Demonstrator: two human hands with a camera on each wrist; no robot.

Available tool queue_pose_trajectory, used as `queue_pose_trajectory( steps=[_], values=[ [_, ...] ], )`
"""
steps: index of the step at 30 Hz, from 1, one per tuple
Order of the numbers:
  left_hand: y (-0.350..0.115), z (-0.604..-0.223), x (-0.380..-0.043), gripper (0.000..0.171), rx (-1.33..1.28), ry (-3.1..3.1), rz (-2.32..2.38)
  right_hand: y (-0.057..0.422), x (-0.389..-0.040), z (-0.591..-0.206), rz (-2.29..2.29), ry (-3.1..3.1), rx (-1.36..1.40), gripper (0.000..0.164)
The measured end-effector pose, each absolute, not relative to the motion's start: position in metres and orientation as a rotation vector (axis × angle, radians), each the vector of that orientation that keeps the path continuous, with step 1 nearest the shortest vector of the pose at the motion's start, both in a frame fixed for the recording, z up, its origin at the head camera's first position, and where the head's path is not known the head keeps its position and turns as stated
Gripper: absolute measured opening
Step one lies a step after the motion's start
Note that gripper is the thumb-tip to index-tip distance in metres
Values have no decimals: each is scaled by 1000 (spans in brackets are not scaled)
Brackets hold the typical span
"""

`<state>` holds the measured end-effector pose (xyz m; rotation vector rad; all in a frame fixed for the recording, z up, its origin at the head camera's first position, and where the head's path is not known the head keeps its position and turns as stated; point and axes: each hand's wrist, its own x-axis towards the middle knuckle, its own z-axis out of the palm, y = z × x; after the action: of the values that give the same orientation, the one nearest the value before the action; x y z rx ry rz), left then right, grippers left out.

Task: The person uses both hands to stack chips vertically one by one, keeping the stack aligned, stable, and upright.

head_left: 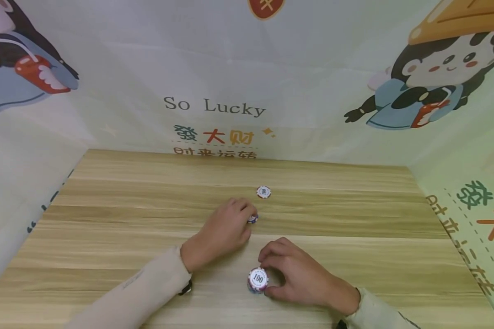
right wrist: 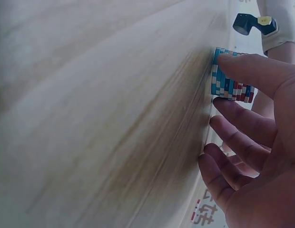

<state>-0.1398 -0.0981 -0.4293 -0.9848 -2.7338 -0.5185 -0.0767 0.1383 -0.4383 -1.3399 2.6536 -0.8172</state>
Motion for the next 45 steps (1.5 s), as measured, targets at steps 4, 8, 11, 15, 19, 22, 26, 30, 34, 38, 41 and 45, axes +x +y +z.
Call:
queue_pose_trajectory(
  steps=[4, 8, 11, 15, 19, 22, 26, 30, 34, 38, 41, 45],
  values=[
    [-96, -428, -144, 29, -990, -2748, -567, 138, -77, -439, -821, 2656, -1348, 32],
    [-94, -428, -148, 31, -990, -2777, -605, 138, -78, -440, -821, 2658, -1348, 32],
    [-93, -429, -150, 32, -985, -2798, -615, 139, -78, -440, -813, 2658, -1345, 33],
    [-92, -431, -152, 33, -988, -2810, -609, 139, -77, -439, -807, 2658, -1345, 34],
    [-91, -432, -154, 32, -993, -2815, -597, 138, -77, -439, -811, 2653, -1340, 34],
    [-91, -432, -155, 31, -989, -2816, -598, 138, -77, -438, -813, 2650, -1337, 33],
    [-91, -431, -155, 29, -978, -2820, -597, 138, -76, -438, -816, 2651, -1343, 34],
    [-91, -431, -156, 28, -971, -2825, -592, 138, -76, -438, -811, 2658, -1349, 34],
    [-91, -431, -157, 26, -970, -2827, -589, 139, -77, -439, -803, 2665, -1344, 34],
    [-92, -431, -157, 22, -980, -2817, -585, 139, -77, -439, -803, 2670, -1347, 34],
    [-92, -431, -158, 20, -993, -2808, -569, 139, -77, -439, -803, 2672, -1348, 34],
    [-92, -432, -156, 20, -1010, -2794, -526, 138, -77, -440, -798, 2672, -1343, 33]
  ],
)
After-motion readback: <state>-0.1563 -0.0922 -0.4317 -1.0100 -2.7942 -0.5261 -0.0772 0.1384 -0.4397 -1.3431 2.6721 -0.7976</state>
